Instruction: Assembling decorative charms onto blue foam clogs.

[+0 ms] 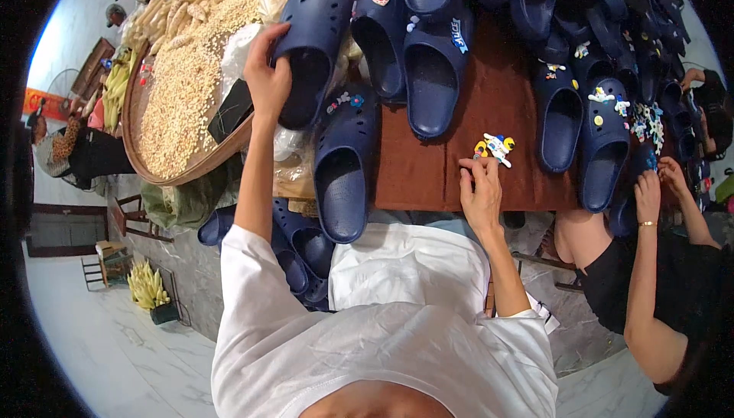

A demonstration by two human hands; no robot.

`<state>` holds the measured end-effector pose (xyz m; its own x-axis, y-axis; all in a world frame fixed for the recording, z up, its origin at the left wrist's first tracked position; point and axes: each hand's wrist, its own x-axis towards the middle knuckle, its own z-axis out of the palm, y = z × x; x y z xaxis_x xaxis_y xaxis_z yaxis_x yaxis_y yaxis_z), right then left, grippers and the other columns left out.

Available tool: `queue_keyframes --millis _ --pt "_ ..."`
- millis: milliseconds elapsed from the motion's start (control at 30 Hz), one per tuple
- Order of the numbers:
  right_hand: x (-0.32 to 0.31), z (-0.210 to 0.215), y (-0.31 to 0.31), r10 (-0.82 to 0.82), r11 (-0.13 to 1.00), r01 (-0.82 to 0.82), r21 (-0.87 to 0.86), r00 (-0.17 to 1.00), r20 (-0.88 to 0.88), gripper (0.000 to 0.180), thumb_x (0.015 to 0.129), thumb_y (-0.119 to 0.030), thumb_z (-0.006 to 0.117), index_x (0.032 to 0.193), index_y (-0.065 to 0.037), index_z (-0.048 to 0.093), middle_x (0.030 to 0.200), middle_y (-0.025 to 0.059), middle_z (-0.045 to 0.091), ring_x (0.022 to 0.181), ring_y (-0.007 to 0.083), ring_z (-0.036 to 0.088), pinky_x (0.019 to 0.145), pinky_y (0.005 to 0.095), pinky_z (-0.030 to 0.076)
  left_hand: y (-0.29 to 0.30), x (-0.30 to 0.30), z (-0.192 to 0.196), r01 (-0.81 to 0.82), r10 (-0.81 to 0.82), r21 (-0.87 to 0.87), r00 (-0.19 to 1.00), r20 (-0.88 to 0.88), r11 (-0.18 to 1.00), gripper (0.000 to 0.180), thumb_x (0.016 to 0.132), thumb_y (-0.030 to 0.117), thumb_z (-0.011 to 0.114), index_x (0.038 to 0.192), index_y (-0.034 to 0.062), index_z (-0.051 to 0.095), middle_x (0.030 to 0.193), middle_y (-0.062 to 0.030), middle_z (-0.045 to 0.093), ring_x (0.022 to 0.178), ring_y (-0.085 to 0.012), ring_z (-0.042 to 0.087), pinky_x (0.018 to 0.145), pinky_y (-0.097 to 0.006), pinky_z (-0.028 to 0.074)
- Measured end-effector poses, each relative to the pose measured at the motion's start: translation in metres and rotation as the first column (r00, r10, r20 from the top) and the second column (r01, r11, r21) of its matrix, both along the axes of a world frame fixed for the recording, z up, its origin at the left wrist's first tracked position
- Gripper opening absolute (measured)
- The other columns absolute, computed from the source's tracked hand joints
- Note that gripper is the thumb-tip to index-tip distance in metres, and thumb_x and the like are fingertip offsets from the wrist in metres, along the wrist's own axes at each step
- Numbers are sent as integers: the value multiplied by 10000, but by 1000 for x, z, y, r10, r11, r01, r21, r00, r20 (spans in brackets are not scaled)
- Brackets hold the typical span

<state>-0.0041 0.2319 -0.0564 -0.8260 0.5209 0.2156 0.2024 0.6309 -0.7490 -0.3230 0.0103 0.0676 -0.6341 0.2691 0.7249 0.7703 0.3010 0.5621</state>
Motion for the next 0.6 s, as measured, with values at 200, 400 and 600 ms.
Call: queue_keyframes --millis 200,400,600 --pt "3 2 -5 19 998 -19 59 1000 5 141 903 -52 598 1035 -52 648 999 129 548 911 333 601 797 406 490 9 -36 -15 -33 18 -149 995 -103 988 359 800 -51 569 1123 68 671 1148 -175 640 1100 -353 608 958 -393 475" --pt "-5 13 -32 99 994 -99 -55 995 -15 125 895 -75 635 1017 -56 653 986 122 575 836 308 629 727 398 515 -1 -33 -18 -92 60 -294 991 -115 951 312 852 41 625 1157 97 661 1156 -156 633 1096 -354 591 953 -411 467" --pt "-36 34 -80 307 928 -302 -217 952 -9 348 859 -230 739 1111 -31 604 1008 129 584 760 272 645 671 373 530 0 -10 -13 -114 64 -349 986 -153 930 366 849 53 662 1211 94 630 1177 -156 631 1115 -338 598 956 -391 468"
